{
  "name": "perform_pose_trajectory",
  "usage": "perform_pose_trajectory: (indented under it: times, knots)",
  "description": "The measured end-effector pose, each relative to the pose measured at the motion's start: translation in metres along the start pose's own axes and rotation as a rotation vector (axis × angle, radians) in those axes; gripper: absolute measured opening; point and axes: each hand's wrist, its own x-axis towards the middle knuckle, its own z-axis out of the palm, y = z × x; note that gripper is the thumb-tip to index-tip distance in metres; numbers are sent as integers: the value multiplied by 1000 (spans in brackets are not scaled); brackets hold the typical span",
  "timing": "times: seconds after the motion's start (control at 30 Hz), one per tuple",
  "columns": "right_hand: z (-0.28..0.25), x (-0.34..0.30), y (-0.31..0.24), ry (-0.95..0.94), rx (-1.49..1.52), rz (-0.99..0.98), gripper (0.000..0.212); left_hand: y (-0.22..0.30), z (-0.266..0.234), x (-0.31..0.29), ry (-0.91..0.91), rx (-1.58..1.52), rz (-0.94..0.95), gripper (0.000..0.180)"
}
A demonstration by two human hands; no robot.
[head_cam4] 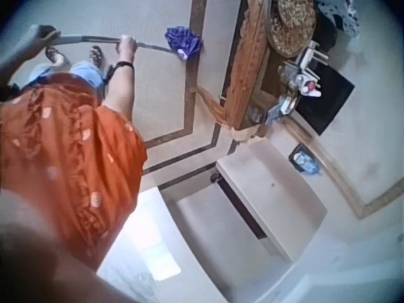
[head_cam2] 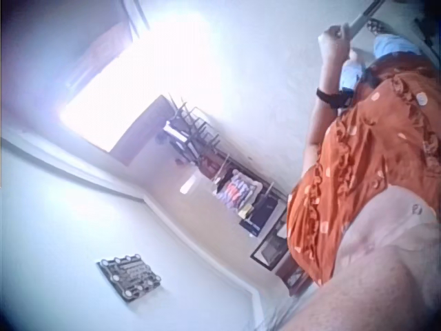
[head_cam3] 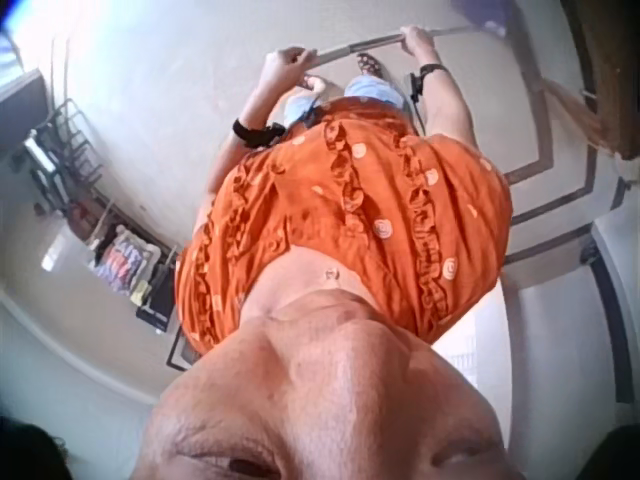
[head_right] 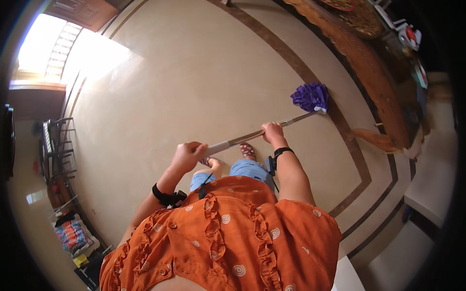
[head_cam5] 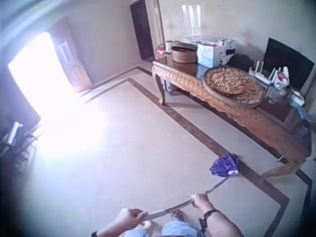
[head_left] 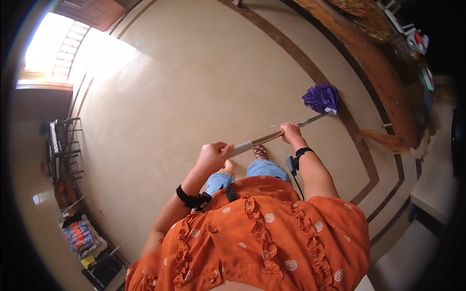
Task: The person is mopping the floor in a bedroom and then moving to the hallway.
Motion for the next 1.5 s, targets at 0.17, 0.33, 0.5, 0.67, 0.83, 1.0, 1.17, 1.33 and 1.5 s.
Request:
perform_pose_trajectory:
  times: [0.17,0.33,0.5,0.67,0.83,1.0,1.17,1.33,1.5]
  knots:
    - [13,-67,30,300,111,105,4,34,24,-25,-77,121,180,36]
    - [6,-84,-57,555,314,52,16,34,-15,-107,219,107,268,25]
    - [4,-109,-159,523,437,-207,26,14,-49,-228,538,43,380,13]
    - [30,-158,-277,223,433,-447,12,-34,-62,-356,850,126,341,11]
    - [70,-216,-354,-124,338,-625,31,-115,-42,-437,1030,160,249,14]
    - [52,-258,-354,-406,250,-666,41,-140,-27,-463,1088,-143,166,29]
    - [41,-267,-303,-480,275,-560,38,-153,-25,-433,1034,-309,219,33]
    - [7,-276,-198,-479,192,-413,35,-109,17,-374,763,-389,161,35]
    - [-7,-289,-50,-406,247,-136,26,-32,105,-297,510,-371,153,35]
